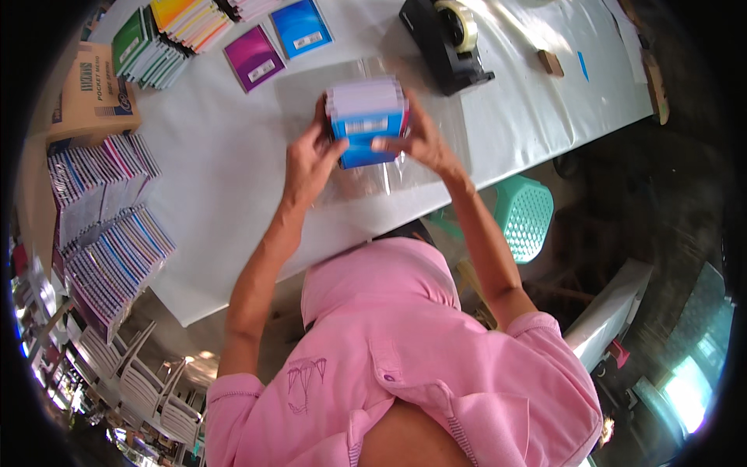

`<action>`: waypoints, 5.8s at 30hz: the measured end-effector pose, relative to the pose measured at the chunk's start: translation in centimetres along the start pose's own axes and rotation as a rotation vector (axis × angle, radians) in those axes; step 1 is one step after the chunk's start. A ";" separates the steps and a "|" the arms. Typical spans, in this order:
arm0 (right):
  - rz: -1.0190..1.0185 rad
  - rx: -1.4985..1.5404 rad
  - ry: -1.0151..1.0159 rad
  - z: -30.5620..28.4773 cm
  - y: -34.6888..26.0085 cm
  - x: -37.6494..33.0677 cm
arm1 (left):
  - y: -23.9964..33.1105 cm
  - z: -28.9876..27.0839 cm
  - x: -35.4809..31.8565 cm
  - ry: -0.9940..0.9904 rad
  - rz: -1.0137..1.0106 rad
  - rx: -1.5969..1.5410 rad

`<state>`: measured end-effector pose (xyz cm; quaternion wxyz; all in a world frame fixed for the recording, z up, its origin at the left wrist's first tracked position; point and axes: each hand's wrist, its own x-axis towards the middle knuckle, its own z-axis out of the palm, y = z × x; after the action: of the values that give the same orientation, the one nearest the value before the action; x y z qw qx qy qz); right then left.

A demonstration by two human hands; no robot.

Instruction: The person places stacks of colorful spiral-bound notebooks into clear plastic bags on a white table. They smooth the plastic around the notebooks and seal the bags using a tape dispenser. The person repeatedly picks up new stacks of notebooks, inserts them into bags, and seals them.

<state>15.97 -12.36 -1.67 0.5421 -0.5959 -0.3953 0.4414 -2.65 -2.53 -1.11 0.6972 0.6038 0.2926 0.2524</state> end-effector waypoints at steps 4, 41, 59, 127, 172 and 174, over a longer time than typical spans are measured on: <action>0.310 -0.020 0.101 -1.0 -2.2 1.5 | 1.8 1.0 3.1 0.044 -0.302 -0.075; -0.145 -0.358 0.541 2.8 -1.6 -5.2 | -2.0 2.2 3.9 0.161 -0.379 0.223; 0.171 -0.149 0.257 2.3 -0.1 -2.8 | -4.1 1.9 2.4 0.312 -0.250 0.071; -0.416 -1.120 -0.209 -2.6 -0.5 -4.6 | -2.3 4.4 1.8 0.347 -0.398 0.097; -0.410 -1.192 -0.241 -2.4 -0.7 -4.1 | -3.2 5.2 -1.1 0.457 -0.155 0.609; -0.397 -1.187 -0.250 -2.2 -1.0 -3.9 | -3.1 6.5 -1.0 0.481 -0.142 0.591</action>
<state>16.93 -16.63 -0.29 0.1408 -0.6541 -0.7357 0.1047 1.24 -8.22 -3.42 0.4201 0.6806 0.5490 0.2427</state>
